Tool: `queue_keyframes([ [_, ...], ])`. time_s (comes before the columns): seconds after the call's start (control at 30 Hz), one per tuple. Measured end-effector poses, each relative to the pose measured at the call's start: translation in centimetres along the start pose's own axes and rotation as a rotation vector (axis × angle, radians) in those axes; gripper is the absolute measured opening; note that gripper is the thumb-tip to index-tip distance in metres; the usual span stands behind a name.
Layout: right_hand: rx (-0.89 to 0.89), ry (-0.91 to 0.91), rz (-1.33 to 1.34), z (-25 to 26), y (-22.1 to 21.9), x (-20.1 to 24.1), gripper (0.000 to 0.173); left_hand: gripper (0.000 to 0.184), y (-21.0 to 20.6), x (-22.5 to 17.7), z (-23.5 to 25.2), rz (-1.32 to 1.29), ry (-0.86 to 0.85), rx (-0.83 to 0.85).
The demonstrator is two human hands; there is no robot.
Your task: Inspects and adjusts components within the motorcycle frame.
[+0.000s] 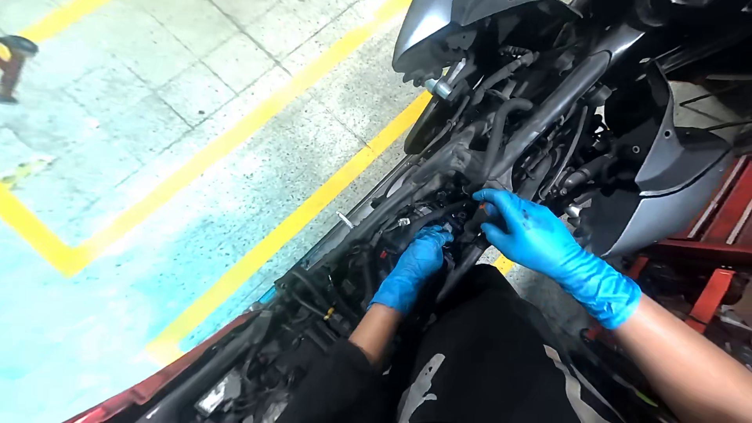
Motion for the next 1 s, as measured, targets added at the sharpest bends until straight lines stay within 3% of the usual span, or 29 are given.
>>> queue_keyframes([
  [0.07, 0.089, -0.055, 0.001, 1.1, -0.7, -0.3, 0.043, 0.037, 0.4, -0.1, 0.0, -0.076, -0.061, -0.080],
  [0.23, 0.188, -0.097, -0.014, 2.2, -1.4, -0.3, 0.043, 0.035, 0.2, -0.5, 0.6, -0.099, -0.099, 0.037],
  [0.37, 0.205, -0.090, -0.026, 2.6, -1.1, 0.1, 0.043, 0.032, 0.8, -0.8, 0.3, -0.104, -0.134, -0.029],
  [0.57, 0.192, -0.088, -0.024, 2.5, -1.4, 0.2, 0.041, 0.037, 0.5, -0.6, 0.1, -0.051, -0.046, -0.037],
  [0.77, 0.207, -0.102, -0.006, 2.3, -1.1, 0.0, 0.042, 0.032, 0.7, -0.8, -0.9, 0.007, -0.120, -0.239],
  [1.0, 0.175, -0.094, 0.019, 2.2, -0.9, -0.6, 0.041, 0.035, 0.6, -0.6, -0.8, -0.009, -0.096, -0.202],
])
Point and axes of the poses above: each hand's wrist, its own z-axis towards the middle knuckle, its own y-axis out of the back of the hand, x = y × z, the point moved 9 cm from there along z, towards the middle knuckle, and after that the axes turned 11 degrees about z, right-handed, at the moved point
